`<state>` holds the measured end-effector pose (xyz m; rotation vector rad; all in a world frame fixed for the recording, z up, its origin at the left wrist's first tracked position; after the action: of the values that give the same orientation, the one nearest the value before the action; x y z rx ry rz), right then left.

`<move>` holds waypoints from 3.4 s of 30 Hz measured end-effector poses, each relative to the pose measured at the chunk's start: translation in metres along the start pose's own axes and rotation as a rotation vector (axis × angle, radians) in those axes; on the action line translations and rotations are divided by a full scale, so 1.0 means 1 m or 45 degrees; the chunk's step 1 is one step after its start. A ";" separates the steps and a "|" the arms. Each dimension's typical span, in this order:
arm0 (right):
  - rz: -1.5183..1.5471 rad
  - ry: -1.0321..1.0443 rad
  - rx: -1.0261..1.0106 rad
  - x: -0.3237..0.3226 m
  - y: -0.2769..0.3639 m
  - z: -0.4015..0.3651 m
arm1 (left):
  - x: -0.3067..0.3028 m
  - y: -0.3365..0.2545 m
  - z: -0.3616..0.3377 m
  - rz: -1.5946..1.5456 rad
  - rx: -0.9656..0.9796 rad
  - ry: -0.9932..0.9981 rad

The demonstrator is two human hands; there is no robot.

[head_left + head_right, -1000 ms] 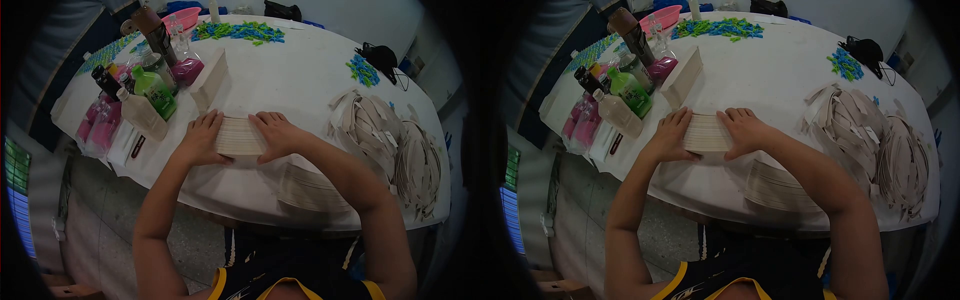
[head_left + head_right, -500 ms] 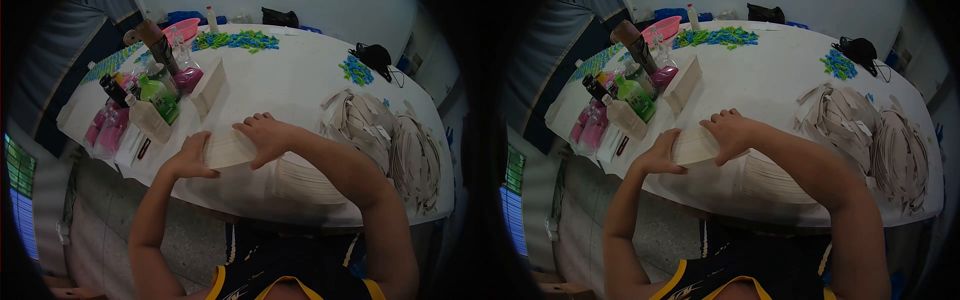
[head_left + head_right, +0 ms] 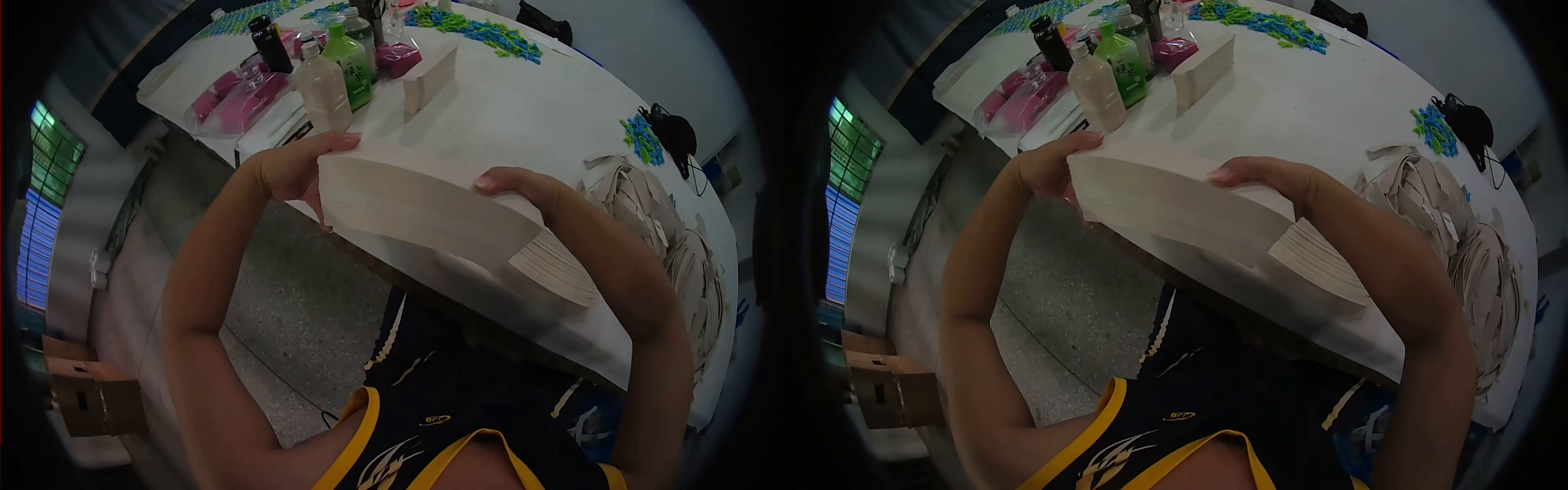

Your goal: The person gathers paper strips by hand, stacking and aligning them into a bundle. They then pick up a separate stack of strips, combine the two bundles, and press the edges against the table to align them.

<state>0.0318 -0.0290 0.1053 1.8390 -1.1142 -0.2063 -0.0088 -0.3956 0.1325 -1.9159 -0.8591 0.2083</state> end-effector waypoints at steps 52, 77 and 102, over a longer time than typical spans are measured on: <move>0.094 0.067 0.072 0.123 -0.166 0.095 | 0.073 0.171 -0.073 -0.105 0.591 -1.534; 0.162 0.015 -0.173 0.117 -0.191 0.119 | 0.104 0.183 -0.003 -0.769 1.073 -1.274; -0.496 -0.254 -0.717 0.120 -0.150 0.077 | 0.062 0.164 -0.062 0.752 0.983 -1.737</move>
<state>0.1480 -0.1475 -0.0180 1.5197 -0.7133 -0.8563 0.1442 -0.4433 0.0391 -1.0304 -0.7699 2.0226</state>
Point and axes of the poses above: each hand's wrist, its own z-axis towards the middle knuckle, its own x-axis out of the palm, y = z × x, the point moved 1 cm from there along z, towards the middle knuckle
